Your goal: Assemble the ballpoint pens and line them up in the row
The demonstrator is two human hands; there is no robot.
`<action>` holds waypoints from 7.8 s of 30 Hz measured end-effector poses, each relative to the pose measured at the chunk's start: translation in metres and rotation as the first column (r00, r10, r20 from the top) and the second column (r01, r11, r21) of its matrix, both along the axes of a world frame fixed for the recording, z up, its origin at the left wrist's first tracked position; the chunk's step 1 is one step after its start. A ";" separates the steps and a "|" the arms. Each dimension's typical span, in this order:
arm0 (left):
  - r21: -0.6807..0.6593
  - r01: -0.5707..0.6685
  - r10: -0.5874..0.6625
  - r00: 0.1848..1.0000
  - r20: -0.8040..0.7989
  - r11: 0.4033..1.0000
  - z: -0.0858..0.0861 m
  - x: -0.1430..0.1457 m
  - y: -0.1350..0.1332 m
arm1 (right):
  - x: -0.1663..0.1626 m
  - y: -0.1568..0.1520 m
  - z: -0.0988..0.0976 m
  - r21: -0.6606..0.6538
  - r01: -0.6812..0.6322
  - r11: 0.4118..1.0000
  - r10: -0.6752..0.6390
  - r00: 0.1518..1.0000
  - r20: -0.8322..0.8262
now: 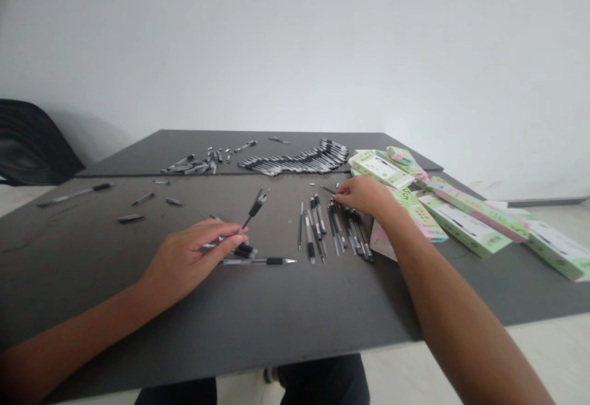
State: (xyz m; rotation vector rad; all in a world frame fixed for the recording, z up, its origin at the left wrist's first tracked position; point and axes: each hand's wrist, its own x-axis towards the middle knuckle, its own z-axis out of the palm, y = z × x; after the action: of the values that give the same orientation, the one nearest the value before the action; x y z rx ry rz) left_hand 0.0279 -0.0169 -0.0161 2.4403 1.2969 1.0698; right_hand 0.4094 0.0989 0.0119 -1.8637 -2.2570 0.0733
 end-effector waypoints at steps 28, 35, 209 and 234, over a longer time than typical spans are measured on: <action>-0.066 0.066 -0.065 0.998 0.019 0.996 -0.002 0.001 -0.001 | -0.126 -0.077 0.011 -0.402 -0.546 0.735 -0.619 -0.299 -0.726; -0.059 0.085 -0.085 0.996 0.006 0.995 -0.005 0.000 -0.001 | -0.127 -0.089 0.019 -0.353 -0.598 0.719 -0.608 -0.297 -0.736; -0.469 0.347 -0.282 0.937 0.206 0.812 0.009 0.019 -0.030 | -0.150 -0.113 0.011 0.093 -0.374 0.923 0.151 0.129 -0.980; -0.456 0.334 -0.280 0.942 0.184 0.825 0.012 0.018 -0.029 | -0.147 -0.120 0.006 0.067 -0.493 0.868 0.131 0.097 -0.987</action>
State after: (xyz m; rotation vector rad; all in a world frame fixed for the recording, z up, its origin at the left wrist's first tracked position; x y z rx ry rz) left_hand 0.0456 -0.0456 -0.0043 2.0789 0.9445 0.6801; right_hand 0.2625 -0.0209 0.0177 -0.7223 -1.5225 1.3542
